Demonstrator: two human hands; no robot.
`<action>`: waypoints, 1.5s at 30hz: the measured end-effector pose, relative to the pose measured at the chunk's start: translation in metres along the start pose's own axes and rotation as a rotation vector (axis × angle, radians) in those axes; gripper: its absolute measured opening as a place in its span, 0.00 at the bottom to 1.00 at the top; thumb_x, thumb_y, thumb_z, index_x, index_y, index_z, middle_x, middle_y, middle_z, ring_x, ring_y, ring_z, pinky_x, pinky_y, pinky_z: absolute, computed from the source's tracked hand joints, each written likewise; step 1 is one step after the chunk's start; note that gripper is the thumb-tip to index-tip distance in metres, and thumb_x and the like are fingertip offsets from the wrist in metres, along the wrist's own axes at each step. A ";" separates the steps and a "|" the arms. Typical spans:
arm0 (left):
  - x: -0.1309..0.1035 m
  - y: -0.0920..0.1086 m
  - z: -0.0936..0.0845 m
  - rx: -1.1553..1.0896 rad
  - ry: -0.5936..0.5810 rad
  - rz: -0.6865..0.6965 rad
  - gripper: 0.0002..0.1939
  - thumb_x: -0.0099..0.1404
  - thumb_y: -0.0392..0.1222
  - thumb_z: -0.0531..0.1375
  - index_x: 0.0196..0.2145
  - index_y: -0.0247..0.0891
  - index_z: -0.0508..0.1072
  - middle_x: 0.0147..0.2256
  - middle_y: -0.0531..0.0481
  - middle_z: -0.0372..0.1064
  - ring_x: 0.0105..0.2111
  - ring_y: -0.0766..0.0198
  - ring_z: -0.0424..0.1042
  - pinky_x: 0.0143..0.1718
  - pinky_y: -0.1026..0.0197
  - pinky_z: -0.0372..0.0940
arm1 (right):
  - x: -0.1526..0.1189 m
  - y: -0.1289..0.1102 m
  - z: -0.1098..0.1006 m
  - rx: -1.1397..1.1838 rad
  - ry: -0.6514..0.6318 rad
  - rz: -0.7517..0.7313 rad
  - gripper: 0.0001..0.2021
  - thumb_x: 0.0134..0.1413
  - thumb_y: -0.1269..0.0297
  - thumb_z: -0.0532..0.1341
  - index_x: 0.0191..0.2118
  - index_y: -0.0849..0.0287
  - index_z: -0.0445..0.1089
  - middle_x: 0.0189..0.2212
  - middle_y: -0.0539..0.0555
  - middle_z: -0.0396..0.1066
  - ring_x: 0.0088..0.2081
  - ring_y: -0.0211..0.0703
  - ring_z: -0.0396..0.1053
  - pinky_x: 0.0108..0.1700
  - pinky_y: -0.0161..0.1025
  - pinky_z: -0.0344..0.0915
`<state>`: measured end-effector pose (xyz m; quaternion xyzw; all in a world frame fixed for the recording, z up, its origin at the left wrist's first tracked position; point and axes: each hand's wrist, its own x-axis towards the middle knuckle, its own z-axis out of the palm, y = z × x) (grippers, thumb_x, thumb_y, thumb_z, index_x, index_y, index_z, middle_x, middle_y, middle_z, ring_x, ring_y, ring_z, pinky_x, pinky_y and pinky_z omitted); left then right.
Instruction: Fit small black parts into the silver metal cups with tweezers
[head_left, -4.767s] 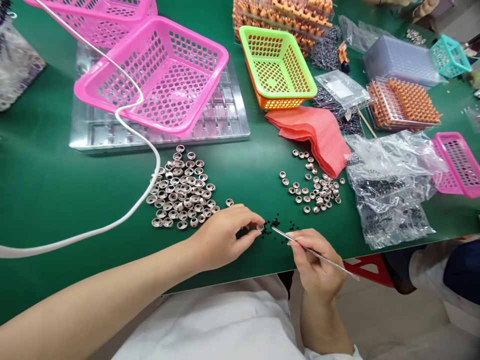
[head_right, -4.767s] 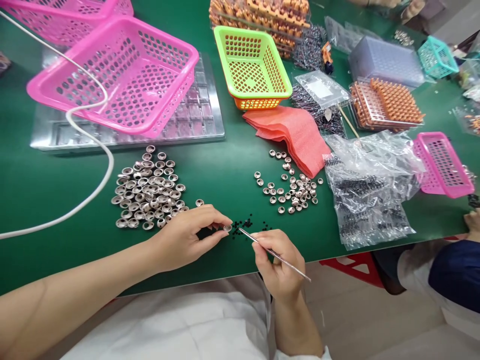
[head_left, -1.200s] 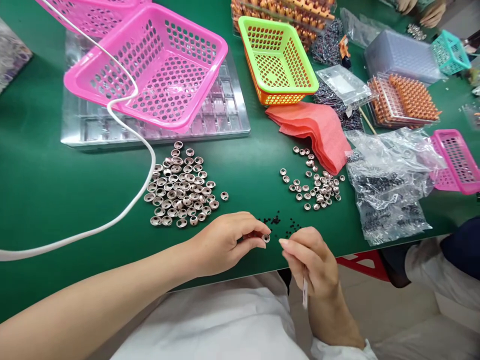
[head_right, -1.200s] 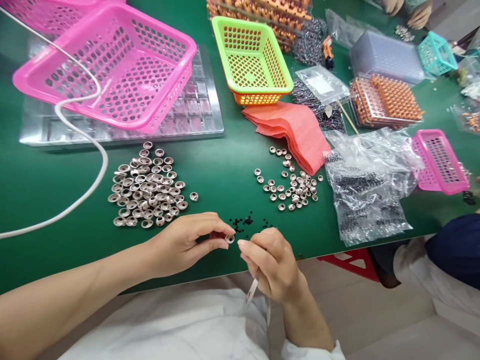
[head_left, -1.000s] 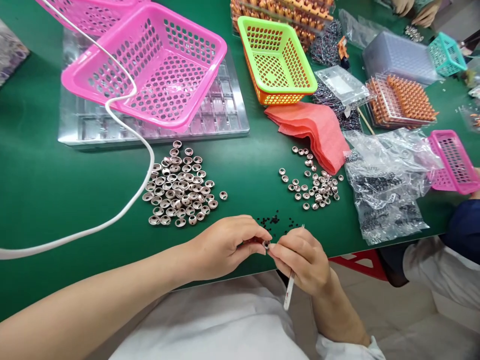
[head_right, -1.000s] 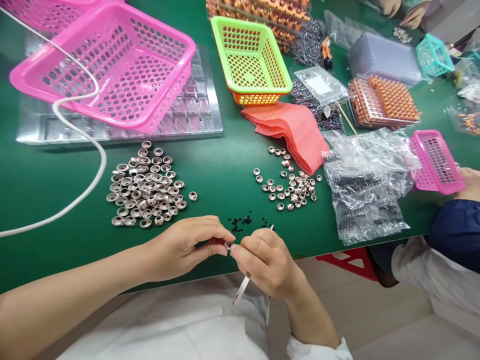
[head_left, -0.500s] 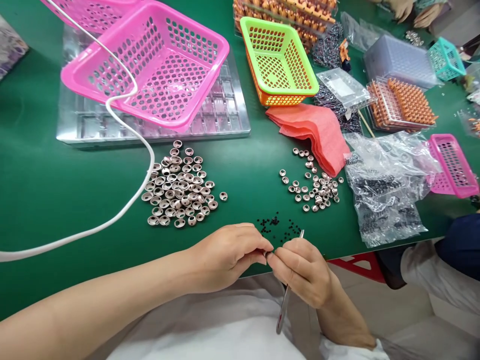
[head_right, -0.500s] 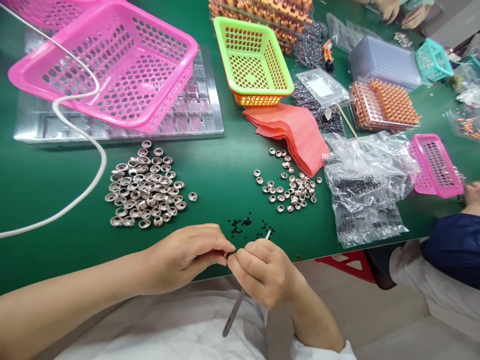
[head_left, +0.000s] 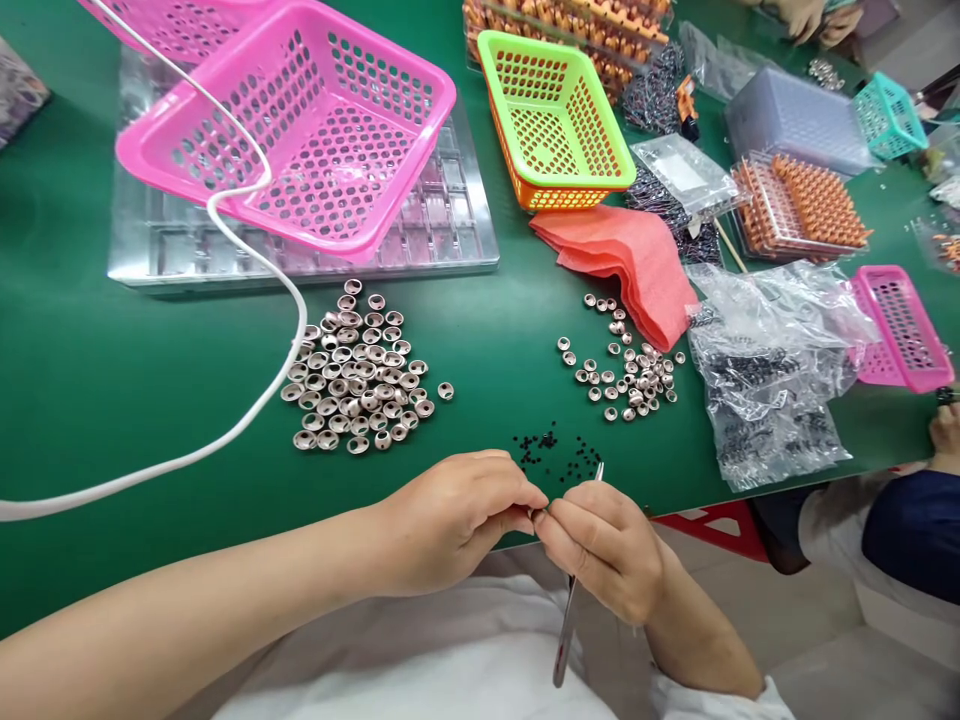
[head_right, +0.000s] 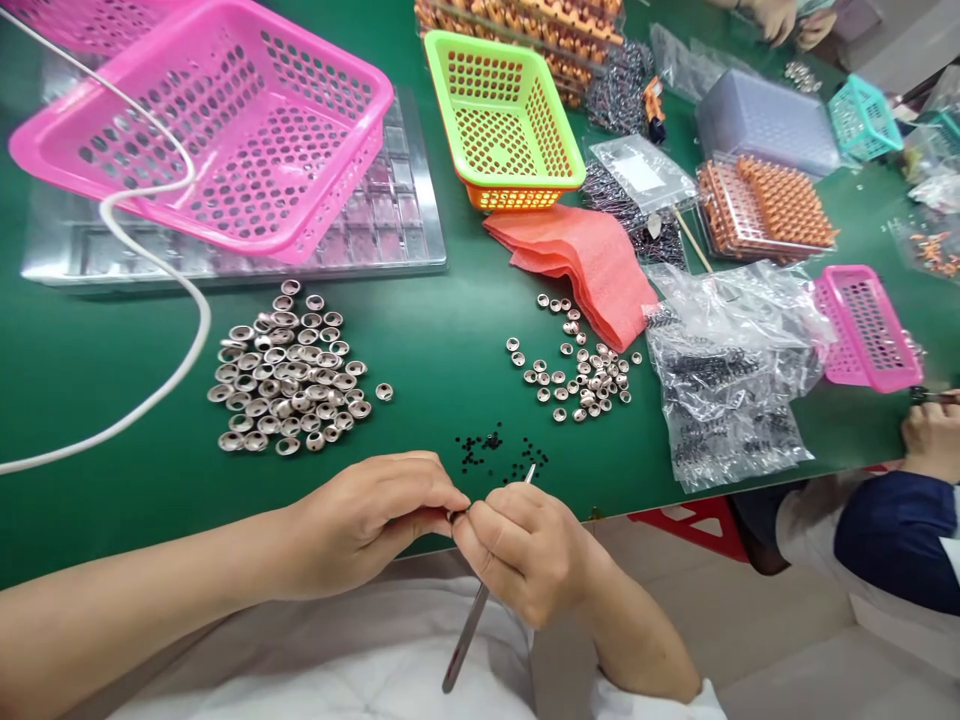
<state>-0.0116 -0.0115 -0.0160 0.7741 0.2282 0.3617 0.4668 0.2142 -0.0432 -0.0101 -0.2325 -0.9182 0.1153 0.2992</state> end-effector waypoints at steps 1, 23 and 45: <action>0.000 0.000 0.000 -0.002 -0.001 0.000 0.06 0.71 0.29 0.57 0.43 0.33 0.72 0.31 0.48 0.75 0.30 0.65 0.70 0.33 0.65 0.67 | 0.000 0.000 0.000 0.002 0.007 -0.007 0.13 0.62 0.79 0.53 0.46 0.72 0.72 0.36 0.61 0.74 0.36 0.45 0.69 0.29 0.43 0.67; 0.004 0.001 -0.007 -0.225 -0.029 -0.282 0.05 0.69 0.33 0.61 0.41 0.33 0.78 0.32 0.48 0.77 0.31 0.66 0.76 0.34 0.67 0.70 | -0.002 0.003 0.007 0.048 0.165 0.114 0.15 0.60 0.78 0.60 0.52 0.65 0.69 0.34 0.57 0.74 0.34 0.41 0.71 0.32 0.39 0.71; 0.005 0.000 -0.005 -0.230 -0.058 -0.317 0.06 0.69 0.36 0.62 0.41 0.35 0.79 0.33 0.48 0.78 0.31 0.66 0.76 0.34 0.67 0.71 | -0.009 0.001 0.013 0.095 0.228 0.169 0.17 0.58 0.79 0.62 0.53 0.64 0.69 0.34 0.56 0.75 0.33 0.41 0.71 0.33 0.39 0.71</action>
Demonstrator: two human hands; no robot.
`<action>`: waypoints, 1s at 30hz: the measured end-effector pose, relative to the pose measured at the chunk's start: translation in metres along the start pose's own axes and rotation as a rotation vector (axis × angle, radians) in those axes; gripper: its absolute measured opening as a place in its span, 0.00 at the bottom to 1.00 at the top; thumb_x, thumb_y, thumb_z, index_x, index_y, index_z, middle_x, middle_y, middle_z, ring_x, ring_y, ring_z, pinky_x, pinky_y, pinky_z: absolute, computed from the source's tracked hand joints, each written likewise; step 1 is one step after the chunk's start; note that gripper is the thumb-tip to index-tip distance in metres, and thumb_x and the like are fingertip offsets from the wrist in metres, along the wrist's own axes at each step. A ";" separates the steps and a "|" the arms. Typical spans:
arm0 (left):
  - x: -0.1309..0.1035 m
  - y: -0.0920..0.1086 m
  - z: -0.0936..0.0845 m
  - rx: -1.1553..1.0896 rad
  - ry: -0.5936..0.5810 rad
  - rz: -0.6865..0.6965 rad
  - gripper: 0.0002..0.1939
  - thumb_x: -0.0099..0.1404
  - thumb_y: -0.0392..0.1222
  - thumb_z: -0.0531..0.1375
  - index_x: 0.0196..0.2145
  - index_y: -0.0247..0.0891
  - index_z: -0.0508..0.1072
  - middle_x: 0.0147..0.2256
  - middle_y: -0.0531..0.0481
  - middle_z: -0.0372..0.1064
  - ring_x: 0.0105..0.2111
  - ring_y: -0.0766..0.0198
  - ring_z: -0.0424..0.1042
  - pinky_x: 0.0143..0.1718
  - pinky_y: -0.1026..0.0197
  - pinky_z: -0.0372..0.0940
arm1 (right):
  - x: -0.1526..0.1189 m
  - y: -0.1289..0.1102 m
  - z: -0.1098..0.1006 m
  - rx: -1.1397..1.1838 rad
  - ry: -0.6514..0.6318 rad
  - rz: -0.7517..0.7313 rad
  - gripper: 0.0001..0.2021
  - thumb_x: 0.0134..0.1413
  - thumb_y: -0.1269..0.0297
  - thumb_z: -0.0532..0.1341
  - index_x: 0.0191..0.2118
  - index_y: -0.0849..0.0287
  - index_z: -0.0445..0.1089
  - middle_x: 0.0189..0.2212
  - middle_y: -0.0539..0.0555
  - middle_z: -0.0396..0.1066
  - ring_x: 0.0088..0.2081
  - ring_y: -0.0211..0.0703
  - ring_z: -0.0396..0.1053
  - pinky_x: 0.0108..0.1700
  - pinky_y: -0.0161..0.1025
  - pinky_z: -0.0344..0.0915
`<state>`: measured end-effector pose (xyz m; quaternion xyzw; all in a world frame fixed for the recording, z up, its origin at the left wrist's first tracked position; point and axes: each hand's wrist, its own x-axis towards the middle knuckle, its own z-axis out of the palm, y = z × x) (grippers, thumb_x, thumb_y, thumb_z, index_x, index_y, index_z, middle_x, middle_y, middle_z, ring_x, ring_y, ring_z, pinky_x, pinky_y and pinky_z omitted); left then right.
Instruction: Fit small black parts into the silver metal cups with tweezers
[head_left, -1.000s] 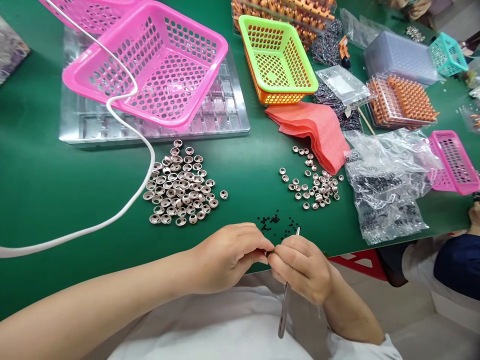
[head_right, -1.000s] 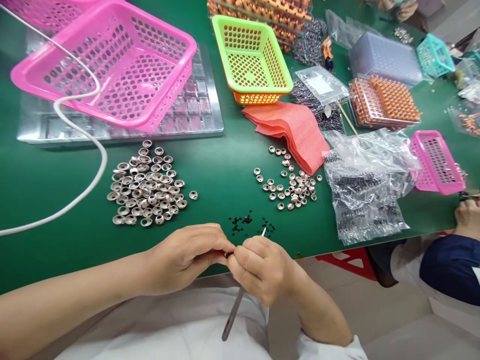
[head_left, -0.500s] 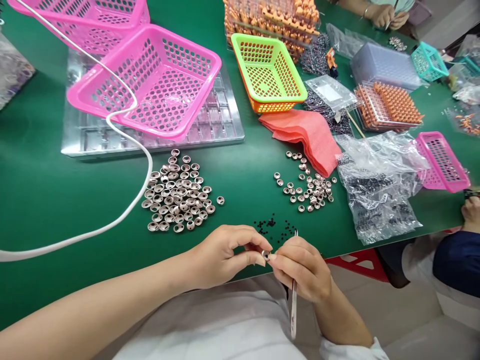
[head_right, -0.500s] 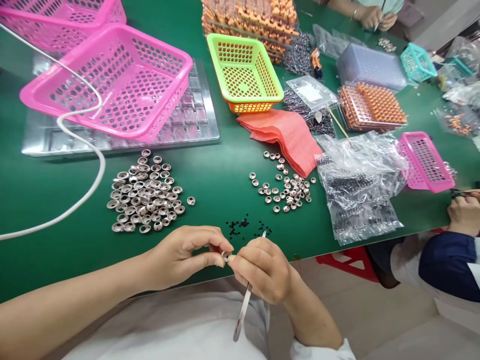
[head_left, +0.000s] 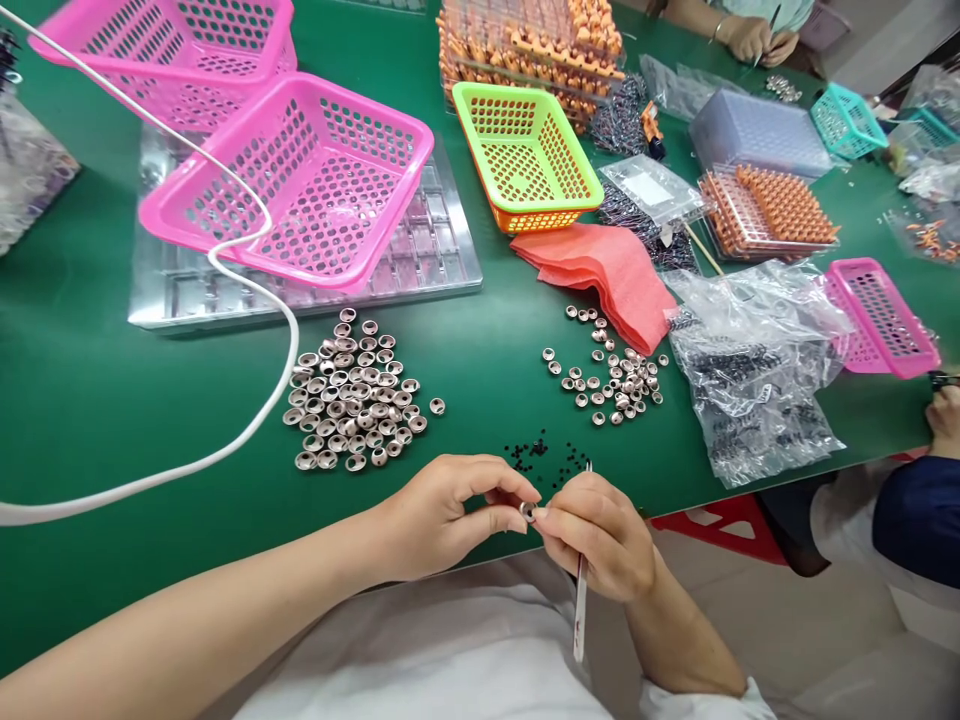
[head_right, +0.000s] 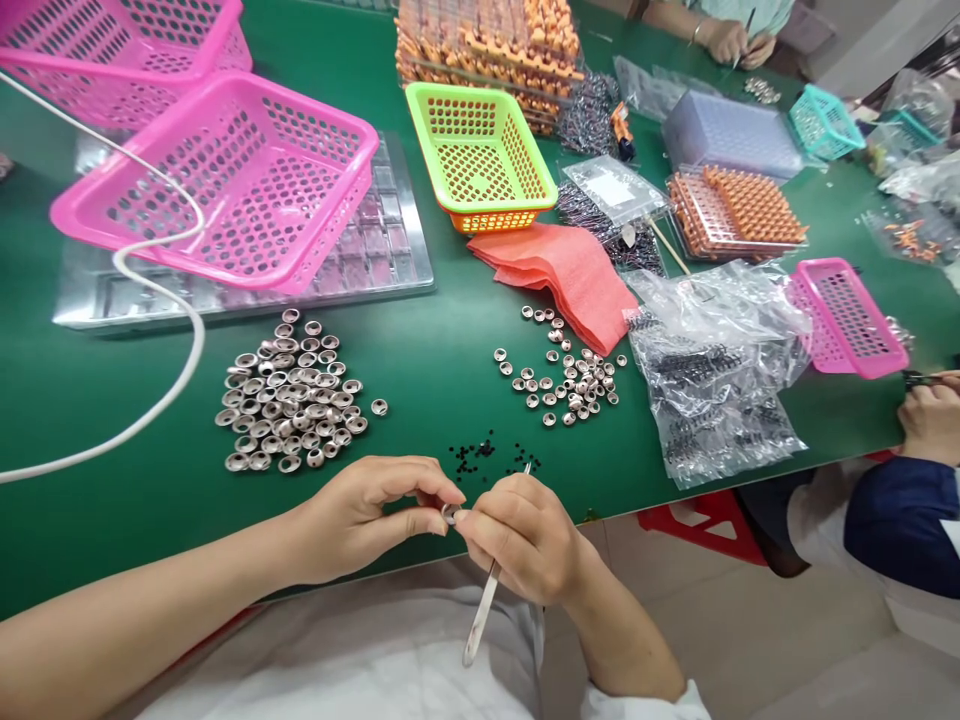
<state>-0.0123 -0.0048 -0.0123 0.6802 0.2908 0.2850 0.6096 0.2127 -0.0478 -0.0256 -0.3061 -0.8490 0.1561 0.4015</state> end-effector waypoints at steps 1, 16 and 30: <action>0.000 0.001 0.000 0.004 0.000 -0.001 0.06 0.69 0.36 0.62 0.41 0.35 0.79 0.33 0.48 0.78 0.31 0.66 0.76 0.34 0.67 0.71 | 0.000 0.000 0.000 0.004 0.004 0.007 0.17 0.58 0.78 0.61 0.53 0.63 0.69 0.34 0.56 0.75 0.33 0.41 0.71 0.33 0.39 0.71; -0.007 0.005 -0.050 1.124 0.123 -0.118 0.14 0.70 0.37 0.53 0.39 0.34 0.79 0.41 0.38 0.74 0.42 0.49 0.71 0.43 0.48 0.71 | -0.016 0.007 -0.013 -0.031 0.339 0.236 0.19 0.56 0.81 0.63 0.51 0.58 0.71 0.35 0.54 0.72 0.33 0.42 0.70 0.32 0.42 0.70; 0.105 0.019 -0.048 1.082 -0.016 -0.223 0.17 0.68 0.37 0.59 0.54 0.35 0.73 0.46 0.40 0.75 0.48 0.48 0.73 0.47 0.52 0.68 | -0.031 0.018 -0.016 0.026 0.647 0.503 0.22 0.72 0.52 0.46 0.47 0.54 0.75 0.49 0.59 0.69 0.51 0.52 0.68 0.48 0.52 0.69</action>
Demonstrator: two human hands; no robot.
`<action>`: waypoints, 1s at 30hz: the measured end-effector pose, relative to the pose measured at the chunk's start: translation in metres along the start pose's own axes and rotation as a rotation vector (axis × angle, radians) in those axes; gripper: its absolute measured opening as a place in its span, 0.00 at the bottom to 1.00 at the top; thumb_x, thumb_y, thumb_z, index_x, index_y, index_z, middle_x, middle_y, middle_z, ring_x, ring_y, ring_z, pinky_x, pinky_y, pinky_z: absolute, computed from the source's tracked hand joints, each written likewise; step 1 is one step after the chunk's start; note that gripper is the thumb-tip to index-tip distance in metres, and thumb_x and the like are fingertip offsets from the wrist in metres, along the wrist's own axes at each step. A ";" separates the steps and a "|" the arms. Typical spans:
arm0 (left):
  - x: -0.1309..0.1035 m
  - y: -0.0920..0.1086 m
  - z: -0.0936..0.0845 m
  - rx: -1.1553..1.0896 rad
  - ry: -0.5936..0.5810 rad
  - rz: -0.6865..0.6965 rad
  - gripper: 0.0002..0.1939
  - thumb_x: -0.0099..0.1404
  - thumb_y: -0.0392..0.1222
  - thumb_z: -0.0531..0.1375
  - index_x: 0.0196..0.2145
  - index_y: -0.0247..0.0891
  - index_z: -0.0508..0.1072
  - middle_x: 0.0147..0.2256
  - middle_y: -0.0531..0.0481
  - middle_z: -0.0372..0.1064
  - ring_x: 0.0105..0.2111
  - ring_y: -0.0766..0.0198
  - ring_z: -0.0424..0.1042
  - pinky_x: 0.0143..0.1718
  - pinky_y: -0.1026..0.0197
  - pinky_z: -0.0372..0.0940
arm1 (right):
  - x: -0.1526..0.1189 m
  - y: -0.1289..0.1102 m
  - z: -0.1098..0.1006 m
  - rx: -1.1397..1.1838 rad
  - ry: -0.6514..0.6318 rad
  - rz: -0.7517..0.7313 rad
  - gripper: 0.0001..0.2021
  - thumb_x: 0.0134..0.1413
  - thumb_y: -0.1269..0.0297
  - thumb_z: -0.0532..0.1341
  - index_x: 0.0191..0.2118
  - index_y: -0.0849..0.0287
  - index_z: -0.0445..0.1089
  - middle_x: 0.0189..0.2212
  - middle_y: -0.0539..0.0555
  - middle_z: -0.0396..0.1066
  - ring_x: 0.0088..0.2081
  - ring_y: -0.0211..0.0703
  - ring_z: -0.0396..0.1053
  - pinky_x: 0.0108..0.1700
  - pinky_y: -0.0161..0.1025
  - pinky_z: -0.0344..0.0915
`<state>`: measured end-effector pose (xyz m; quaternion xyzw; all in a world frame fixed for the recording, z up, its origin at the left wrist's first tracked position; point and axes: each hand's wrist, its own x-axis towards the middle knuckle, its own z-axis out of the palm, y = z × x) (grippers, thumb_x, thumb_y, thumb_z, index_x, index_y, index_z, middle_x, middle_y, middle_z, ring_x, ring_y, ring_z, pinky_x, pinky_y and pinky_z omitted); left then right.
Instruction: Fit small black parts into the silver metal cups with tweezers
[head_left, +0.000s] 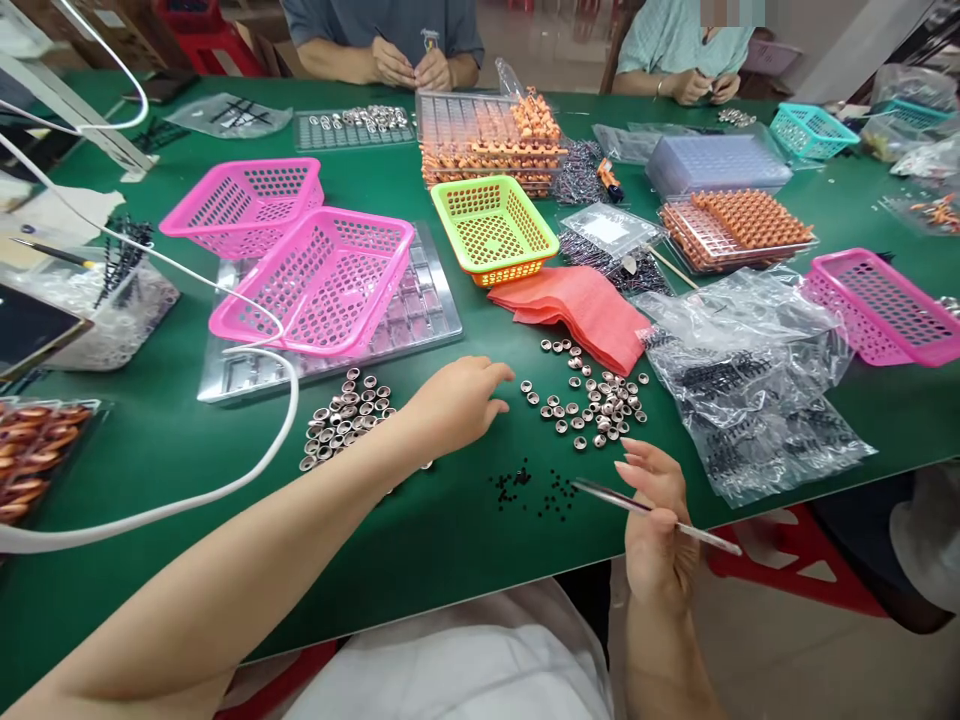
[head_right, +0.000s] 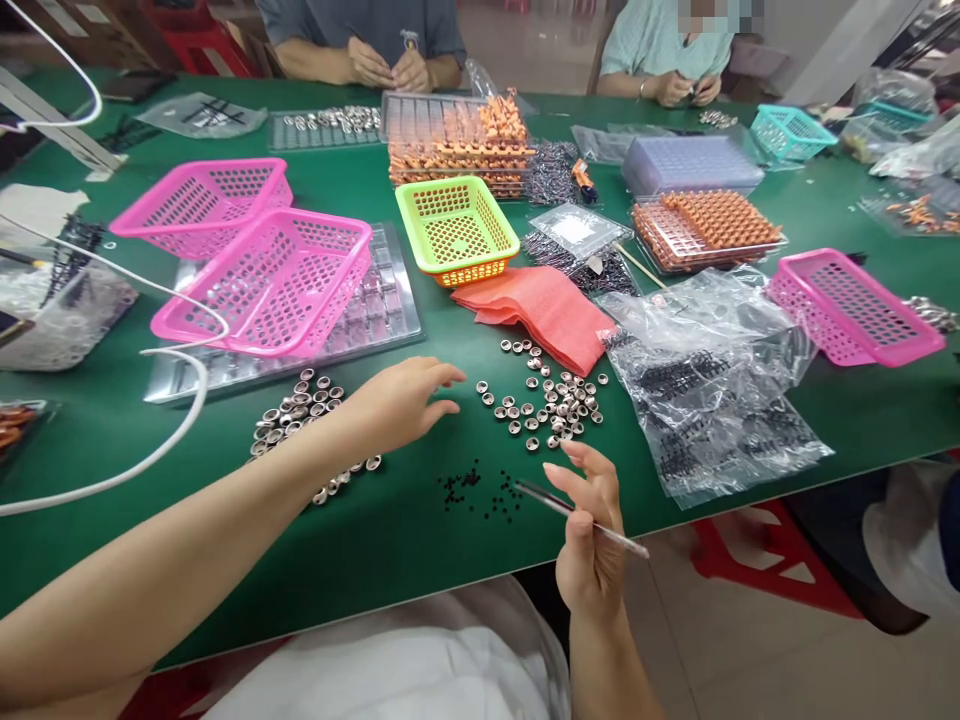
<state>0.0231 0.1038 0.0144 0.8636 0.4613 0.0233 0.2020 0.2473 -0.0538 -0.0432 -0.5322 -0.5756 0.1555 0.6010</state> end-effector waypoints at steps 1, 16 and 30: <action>0.010 0.000 0.004 -0.027 -0.010 0.014 0.18 0.68 0.37 0.60 0.56 0.37 0.71 0.47 0.42 0.74 0.48 0.51 0.74 0.47 0.54 0.68 | 0.000 0.001 -0.001 -0.032 0.009 0.024 0.23 0.72 0.50 0.45 0.47 0.53 0.75 0.49 0.59 0.68 0.51 0.52 0.68 0.48 0.52 0.69; 0.047 -0.013 0.022 -0.147 0.016 0.113 0.09 0.63 0.38 0.63 0.42 0.39 0.79 0.44 0.46 0.75 0.40 0.57 0.76 0.42 0.59 0.69 | -0.016 0.015 -0.005 0.219 -0.070 0.160 0.18 0.72 0.53 0.49 0.50 0.53 0.73 0.36 0.57 0.75 0.46 0.52 0.69 0.40 0.52 0.75; -0.090 0.012 0.044 -0.318 0.281 0.164 0.07 0.69 0.36 0.57 0.42 0.37 0.74 0.35 0.50 0.78 0.33 0.63 0.78 0.36 0.63 0.71 | -0.006 0.001 0.004 0.345 -0.123 0.419 0.06 0.59 0.70 0.66 0.41 0.53 0.76 0.40 0.51 0.74 0.34 0.42 0.80 0.40 0.41 0.81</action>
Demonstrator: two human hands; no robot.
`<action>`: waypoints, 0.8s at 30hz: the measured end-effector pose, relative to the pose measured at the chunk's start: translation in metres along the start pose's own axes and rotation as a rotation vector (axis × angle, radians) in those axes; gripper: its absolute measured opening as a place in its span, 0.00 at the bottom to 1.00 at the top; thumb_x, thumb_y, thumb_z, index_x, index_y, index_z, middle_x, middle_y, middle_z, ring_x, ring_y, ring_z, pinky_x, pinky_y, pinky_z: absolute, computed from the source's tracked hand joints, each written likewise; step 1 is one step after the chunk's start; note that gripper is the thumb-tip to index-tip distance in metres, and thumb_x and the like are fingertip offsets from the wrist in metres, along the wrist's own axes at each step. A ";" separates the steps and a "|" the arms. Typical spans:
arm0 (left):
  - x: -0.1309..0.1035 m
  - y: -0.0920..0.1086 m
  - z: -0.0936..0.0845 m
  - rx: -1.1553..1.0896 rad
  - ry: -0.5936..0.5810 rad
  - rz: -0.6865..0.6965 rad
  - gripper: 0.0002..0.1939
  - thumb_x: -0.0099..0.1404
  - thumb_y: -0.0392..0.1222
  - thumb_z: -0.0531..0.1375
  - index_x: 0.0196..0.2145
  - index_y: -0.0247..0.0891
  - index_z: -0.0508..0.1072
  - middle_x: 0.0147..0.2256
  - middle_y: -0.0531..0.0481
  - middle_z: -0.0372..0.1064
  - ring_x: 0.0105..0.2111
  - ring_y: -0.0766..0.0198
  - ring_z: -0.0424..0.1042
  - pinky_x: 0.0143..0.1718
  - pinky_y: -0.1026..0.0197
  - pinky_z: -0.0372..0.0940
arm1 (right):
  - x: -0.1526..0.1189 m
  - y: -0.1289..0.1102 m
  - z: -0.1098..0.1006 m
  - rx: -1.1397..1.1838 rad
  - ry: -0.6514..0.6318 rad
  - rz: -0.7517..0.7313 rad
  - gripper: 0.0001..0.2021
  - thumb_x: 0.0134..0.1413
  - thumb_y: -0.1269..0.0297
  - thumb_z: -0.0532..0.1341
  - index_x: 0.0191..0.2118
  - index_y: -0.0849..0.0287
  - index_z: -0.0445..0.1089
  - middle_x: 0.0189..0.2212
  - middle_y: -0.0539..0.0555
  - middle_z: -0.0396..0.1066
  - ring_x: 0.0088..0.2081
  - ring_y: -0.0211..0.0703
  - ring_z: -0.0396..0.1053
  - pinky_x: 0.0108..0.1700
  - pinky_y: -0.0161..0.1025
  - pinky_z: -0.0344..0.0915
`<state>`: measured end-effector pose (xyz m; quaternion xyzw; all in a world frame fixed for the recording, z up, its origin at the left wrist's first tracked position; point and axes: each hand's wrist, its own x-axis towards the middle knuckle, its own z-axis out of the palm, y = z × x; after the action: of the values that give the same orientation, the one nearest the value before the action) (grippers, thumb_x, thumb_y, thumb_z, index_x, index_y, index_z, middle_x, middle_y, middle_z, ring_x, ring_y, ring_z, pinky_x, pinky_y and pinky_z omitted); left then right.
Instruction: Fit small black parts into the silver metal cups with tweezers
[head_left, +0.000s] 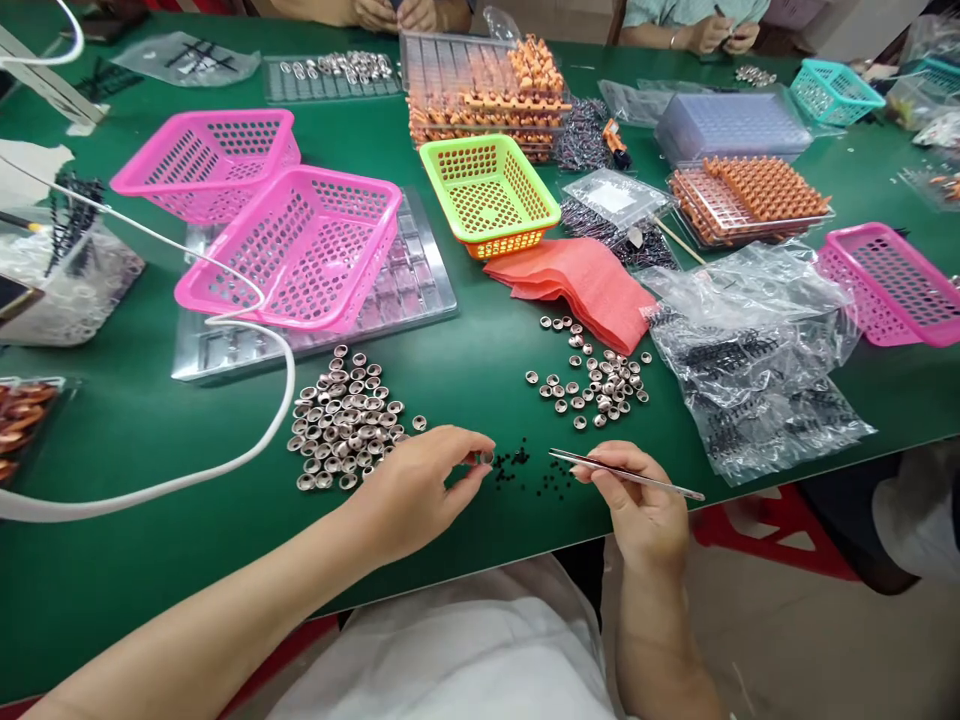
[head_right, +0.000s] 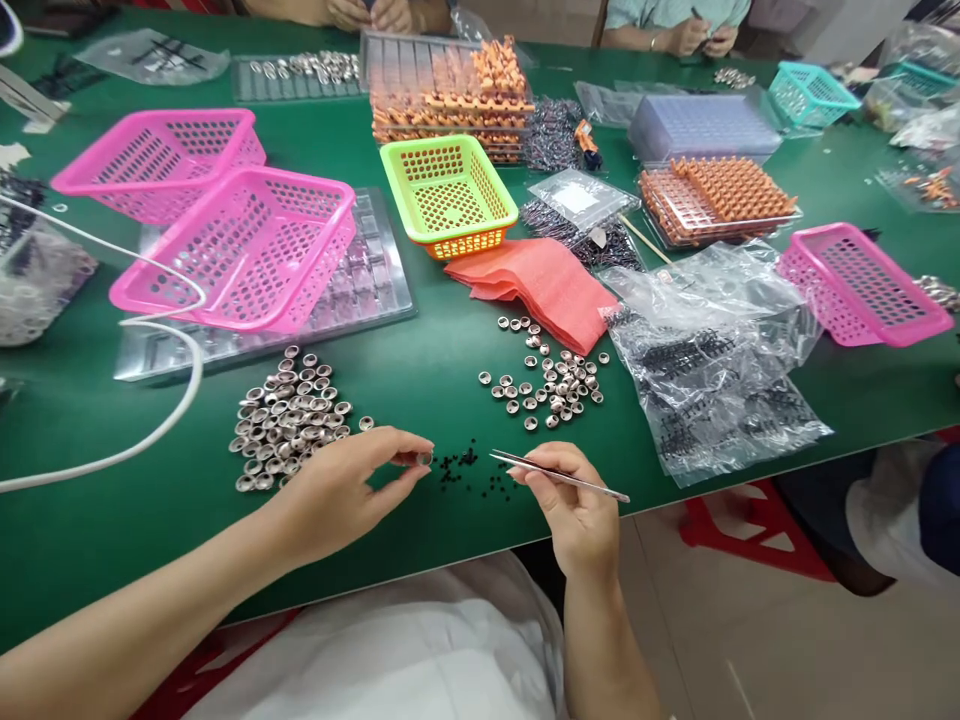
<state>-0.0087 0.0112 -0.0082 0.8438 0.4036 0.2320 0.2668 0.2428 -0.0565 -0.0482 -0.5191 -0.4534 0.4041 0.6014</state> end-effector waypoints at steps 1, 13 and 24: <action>-0.004 0.001 0.003 -0.012 0.026 0.007 0.07 0.70 0.35 0.57 0.43 0.36 0.74 0.34 0.50 0.78 0.33 0.64 0.78 0.36 0.63 0.71 | 0.001 -0.001 0.001 -0.001 -0.020 0.009 0.06 0.59 0.70 0.66 0.41 0.53 0.76 0.41 0.51 0.74 0.36 0.42 0.80 0.41 0.42 0.81; -0.009 -0.014 0.019 -0.107 0.043 0.003 0.08 0.72 0.39 0.59 0.45 0.35 0.75 0.34 0.49 0.79 0.33 0.62 0.79 0.35 0.62 0.71 | 0.005 -0.004 0.018 -0.432 -0.027 0.089 0.08 0.60 0.61 0.66 0.45 0.51 0.76 0.42 0.53 0.79 0.43 0.46 0.79 0.47 0.43 0.77; -0.010 -0.016 0.015 -0.148 0.039 -0.080 0.07 0.70 0.39 0.60 0.43 0.37 0.76 0.31 0.51 0.79 0.30 0.62 0.78 0.33 0.63 0.70 | 0.000 0.008 0.029 -0.513 0.044 -0.090 0.05 0.59 0.65 0.66 0.42 0.54 0.75 0.37 0.53 0.79 0.37 0.44 0.78 0.40 0.42 0.77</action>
<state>-0.0141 0.0082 -0.0318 0.8004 0.4237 0.2668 0.3297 0.2144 -0.0483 -0.0546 -0.6427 -0.5502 0.2375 0.4773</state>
